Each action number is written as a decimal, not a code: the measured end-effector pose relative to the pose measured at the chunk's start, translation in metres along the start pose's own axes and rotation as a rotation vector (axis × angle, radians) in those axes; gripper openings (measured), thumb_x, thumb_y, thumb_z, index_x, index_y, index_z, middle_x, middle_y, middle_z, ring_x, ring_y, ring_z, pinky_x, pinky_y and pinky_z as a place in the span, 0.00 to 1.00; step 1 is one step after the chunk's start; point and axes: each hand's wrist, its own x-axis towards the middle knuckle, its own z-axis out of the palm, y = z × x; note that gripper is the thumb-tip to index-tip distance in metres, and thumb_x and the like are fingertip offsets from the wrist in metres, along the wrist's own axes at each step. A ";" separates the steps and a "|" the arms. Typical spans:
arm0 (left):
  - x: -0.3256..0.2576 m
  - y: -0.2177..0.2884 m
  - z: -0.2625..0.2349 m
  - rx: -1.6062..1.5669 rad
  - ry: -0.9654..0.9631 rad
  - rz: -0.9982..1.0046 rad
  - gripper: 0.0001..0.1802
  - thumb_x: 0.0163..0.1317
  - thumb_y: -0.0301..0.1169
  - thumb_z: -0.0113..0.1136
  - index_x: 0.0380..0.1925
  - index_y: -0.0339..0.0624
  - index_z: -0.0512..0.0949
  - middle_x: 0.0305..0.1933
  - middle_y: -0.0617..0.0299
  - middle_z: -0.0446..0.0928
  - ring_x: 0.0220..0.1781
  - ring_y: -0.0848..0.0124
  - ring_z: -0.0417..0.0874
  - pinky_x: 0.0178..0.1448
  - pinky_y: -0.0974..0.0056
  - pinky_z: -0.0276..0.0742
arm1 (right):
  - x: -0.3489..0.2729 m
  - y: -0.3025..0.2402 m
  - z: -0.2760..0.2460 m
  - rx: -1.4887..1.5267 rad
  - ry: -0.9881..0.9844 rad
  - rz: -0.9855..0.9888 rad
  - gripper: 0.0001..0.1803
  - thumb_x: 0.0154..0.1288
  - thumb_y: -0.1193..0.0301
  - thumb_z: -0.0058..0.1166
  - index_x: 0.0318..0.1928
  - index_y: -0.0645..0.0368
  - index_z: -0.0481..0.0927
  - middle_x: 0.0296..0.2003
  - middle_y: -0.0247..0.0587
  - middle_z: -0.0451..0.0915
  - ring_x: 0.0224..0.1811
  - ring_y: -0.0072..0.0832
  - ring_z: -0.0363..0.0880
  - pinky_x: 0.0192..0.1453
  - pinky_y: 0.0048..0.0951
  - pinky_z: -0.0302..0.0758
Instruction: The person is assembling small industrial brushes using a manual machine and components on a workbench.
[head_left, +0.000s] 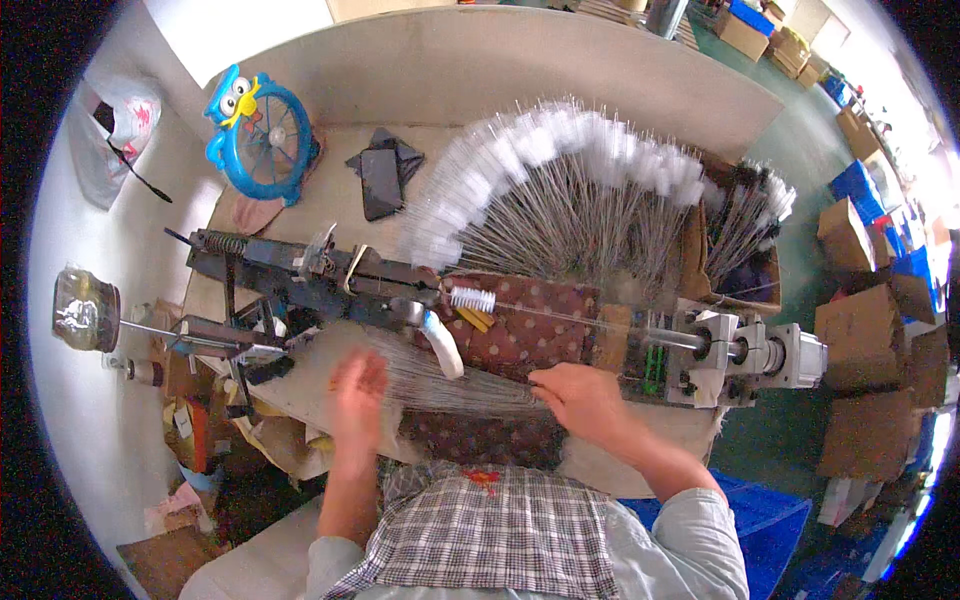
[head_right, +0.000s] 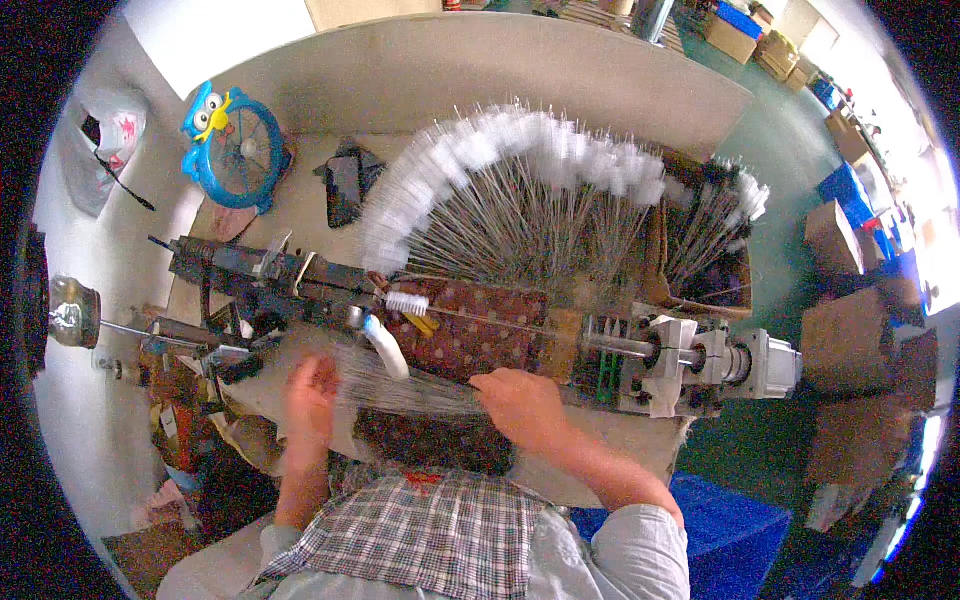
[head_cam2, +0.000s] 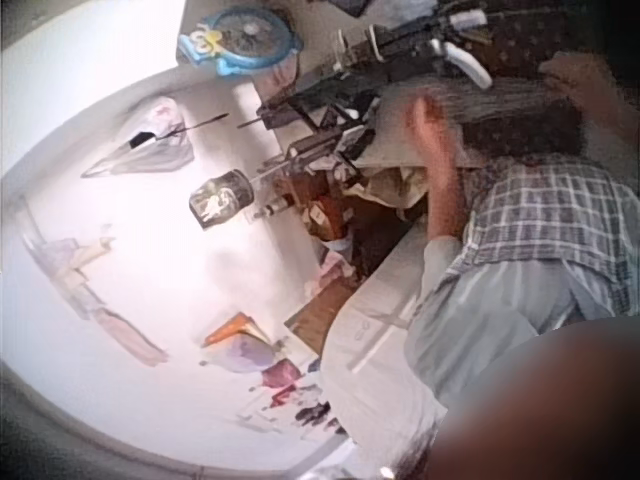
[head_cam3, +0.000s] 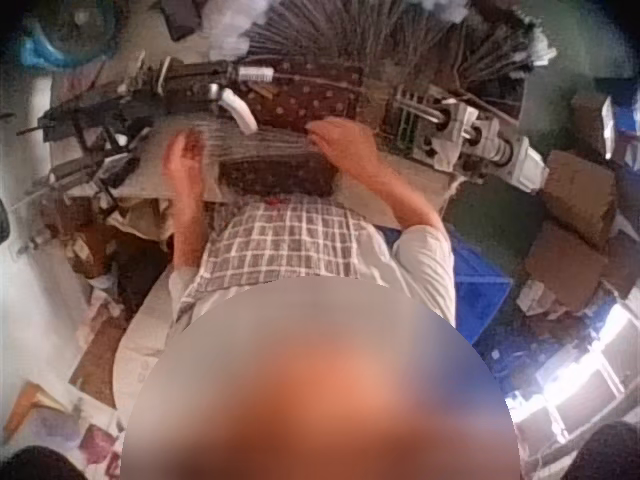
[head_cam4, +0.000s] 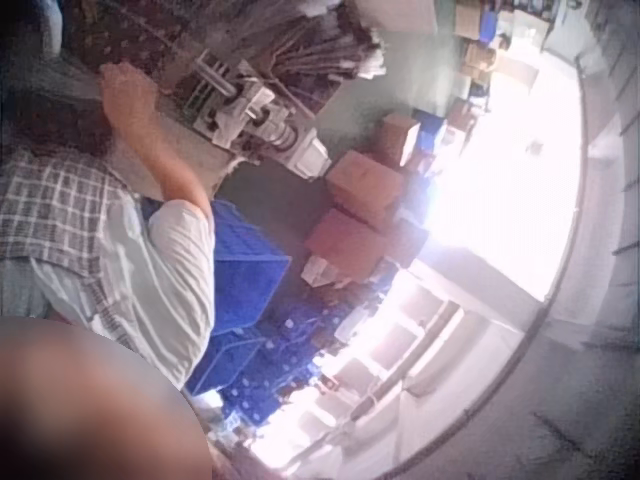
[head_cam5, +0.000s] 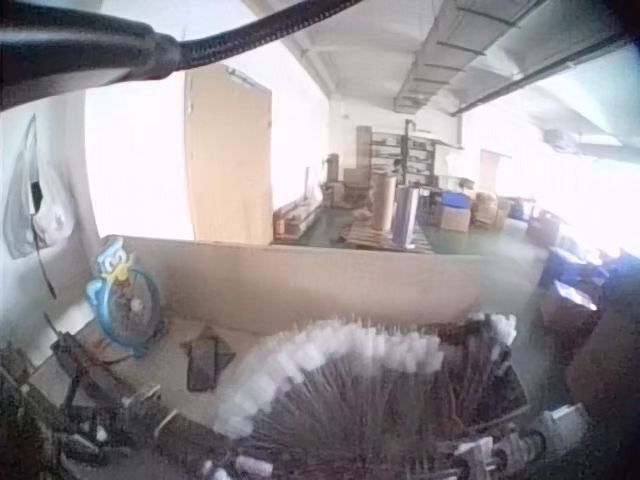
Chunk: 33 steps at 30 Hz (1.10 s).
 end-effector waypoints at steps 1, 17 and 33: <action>0.009 0.003 -0.019 -0.075 0.161 0.005 0.13 0.60 0.36 0.56 0.41 0.41 0.75 0.38 0.61 0.77 0.36 0.69 0.78 0.42 0.66 0.72 | -0.002 -0.001 0.009 -0.031 -0.088 0.062 0.13 0.58 0.67 0.54 0.44 0.55 0.78 0.33 0.41 0.78 0.34 0.39 0.79 0.34 0.39 0.77; 0.061 0.063 -0.174 0.039 0.734 0.287 0.27 0.56 0.55 0.57 0.37 0.40 0.75 0.30 0.63 0.77 0.28 0.74 0.76 0.26 0.74 0.69 | 0.017 -0.003 0.022 -0.240 -0.234 0.082 0.05 0.56 0.67 0.53 0.32 0.53 0.76 0.29 0.37 0.74 0.33 0.38 0.79 0.31 0.41 0.77; -0.021 -0.041 0.096 0.257 -0.288 -0.147 0.13 0.62 0.40 0.53 0.36 0.42 0.72 0.30 0.62 0.74 0.33 0.68 0.76 0.40 0.64 0.72 | 0.007 0.005 0.026 -0.292 -0.187 0.106 0.06 0.55 0.67 0.54 0.33 0.50 0.80 0.29 0.34 0.76 0.32 0.34 0.79 0.30 0.36 0.76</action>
